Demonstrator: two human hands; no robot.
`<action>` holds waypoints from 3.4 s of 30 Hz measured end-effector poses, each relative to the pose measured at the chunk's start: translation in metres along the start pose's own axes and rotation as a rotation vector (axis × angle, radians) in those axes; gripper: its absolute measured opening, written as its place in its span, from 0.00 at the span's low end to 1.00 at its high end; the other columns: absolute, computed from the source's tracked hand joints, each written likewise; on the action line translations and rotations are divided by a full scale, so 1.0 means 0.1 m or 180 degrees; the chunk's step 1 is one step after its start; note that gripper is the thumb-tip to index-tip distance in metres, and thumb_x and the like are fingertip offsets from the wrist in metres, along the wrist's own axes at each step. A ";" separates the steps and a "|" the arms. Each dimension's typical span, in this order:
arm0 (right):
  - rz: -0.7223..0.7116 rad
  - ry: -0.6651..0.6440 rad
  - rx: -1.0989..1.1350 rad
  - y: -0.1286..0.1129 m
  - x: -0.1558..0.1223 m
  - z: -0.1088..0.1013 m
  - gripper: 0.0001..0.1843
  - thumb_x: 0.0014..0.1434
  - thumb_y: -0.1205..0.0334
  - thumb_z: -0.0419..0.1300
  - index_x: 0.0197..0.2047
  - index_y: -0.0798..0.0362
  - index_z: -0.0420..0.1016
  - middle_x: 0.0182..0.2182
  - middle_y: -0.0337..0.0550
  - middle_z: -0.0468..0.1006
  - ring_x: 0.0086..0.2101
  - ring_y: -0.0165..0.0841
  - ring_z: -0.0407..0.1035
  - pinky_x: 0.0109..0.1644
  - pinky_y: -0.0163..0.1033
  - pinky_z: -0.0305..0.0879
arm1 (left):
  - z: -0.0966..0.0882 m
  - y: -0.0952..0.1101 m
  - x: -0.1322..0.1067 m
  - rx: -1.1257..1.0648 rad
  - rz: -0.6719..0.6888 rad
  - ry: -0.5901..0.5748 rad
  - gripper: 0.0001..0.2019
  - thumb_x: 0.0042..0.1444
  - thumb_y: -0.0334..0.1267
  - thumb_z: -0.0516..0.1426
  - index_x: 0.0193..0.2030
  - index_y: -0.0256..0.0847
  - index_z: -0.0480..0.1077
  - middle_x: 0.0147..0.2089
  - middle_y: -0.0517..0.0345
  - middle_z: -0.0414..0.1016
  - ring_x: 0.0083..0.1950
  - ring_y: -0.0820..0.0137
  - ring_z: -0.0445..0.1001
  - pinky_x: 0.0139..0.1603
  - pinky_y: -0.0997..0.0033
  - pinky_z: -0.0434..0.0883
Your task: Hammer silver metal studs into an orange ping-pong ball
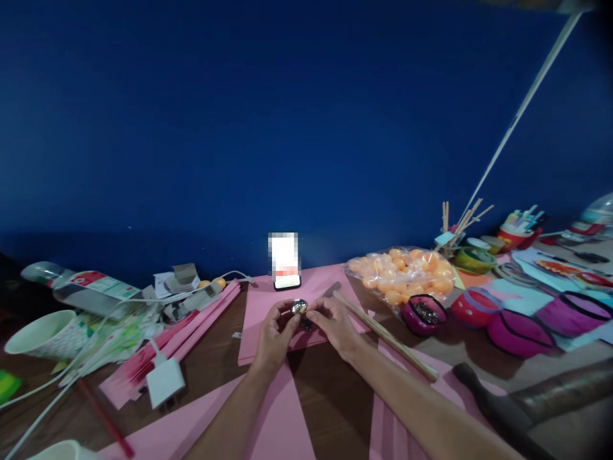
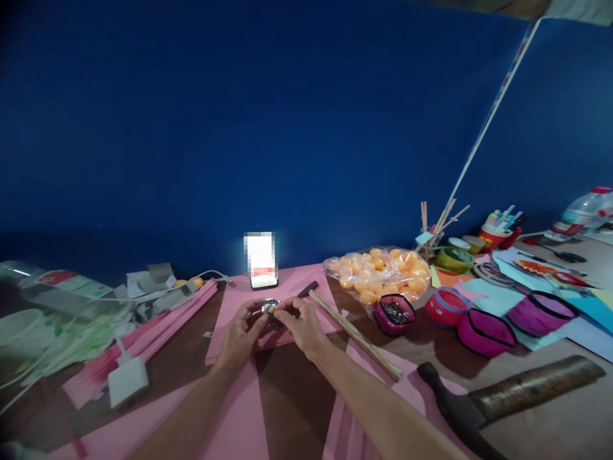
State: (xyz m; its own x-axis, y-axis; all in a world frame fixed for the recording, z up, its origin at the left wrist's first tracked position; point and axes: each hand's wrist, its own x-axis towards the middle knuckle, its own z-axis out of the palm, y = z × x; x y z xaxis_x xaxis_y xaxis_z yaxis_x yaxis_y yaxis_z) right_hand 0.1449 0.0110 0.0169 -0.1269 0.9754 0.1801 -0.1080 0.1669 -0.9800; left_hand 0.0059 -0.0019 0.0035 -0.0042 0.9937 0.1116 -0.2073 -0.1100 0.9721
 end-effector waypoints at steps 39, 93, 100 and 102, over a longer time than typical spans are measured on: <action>0.0140 -0.0201 0.0084 0.03 -0.02 -0.01 0.09 0.49 0.58 0.59 0.27 0.56 0.69 0.23 0.37 0.71 0.25 0.27 0.64 0.32 0.33 0.61 | -0.02 -0.04 0.01 0.0112 0.0057 0.0048 0.24 0.45 0.38 0.59 0.51 0.38 0.63 0.47 0.46 0.72 0.48 0.61 0.71 0.49 0.60 0.67; 0.0547 -0.0286 0.0431 0.04 0.00 -0.05 0.10 0.47 0.57 0.62 0.28 0.55 0.69 0.23 0.37 0.70 0.24 0.26 0.63 0.28 0.32 0.58 | -0.01 -0.04 0.01 0.0383 0.0112 0.0079 0.21 0.47 0.38 0.58 0.48 0.37 0.63 0.46 0.47 0.72 0.48 0.63 0.71 0.48 0.61 0.67; 0.0446 -0.0298 0.0541 0.00 0.01 -0.05 0.10 0.47 0.57 0.62 0.27 0.55 0.69 0.25 0.37 0.70 0.27 0.27 0.63 0.33 0.32 0.59 | -0.01 -0.05 0.00 0.0400 0.0025 0.0157 0.21 0.47 0.41 0.58 0.48 0.37 0.64 0.47 0.47 0.71 0.48 0.63 0.71 0.47 0.63 0.68; 0.0431 -0.0335 0.0586 -0.01 0.01 -0.04 0.10 0.47 0.57 0.62 0.27 0.55 0.69 0.24 0.37 0.70 0.27 0.27 0.63 0.33 0.33 0.59 | -0.01 -0.04 0.00 0.0423 0.0047 0.0159 0.21 0.46 0.41 0.58 0.48 0.37 0.64 0.47 0.47 0.72 0.48 0.63 0.71 0.46 0.63 0.68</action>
State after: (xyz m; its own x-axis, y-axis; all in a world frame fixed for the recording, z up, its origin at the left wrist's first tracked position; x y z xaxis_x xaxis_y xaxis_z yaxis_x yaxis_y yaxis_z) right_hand 0.1491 0.0120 0.0178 -0.2533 0.9652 0.0654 -0.2596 -0.0027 -0.9657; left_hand 0.0059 -0.0013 -0.0005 -0.0558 0.9913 0.1189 -0.0755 -0.1230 0.9895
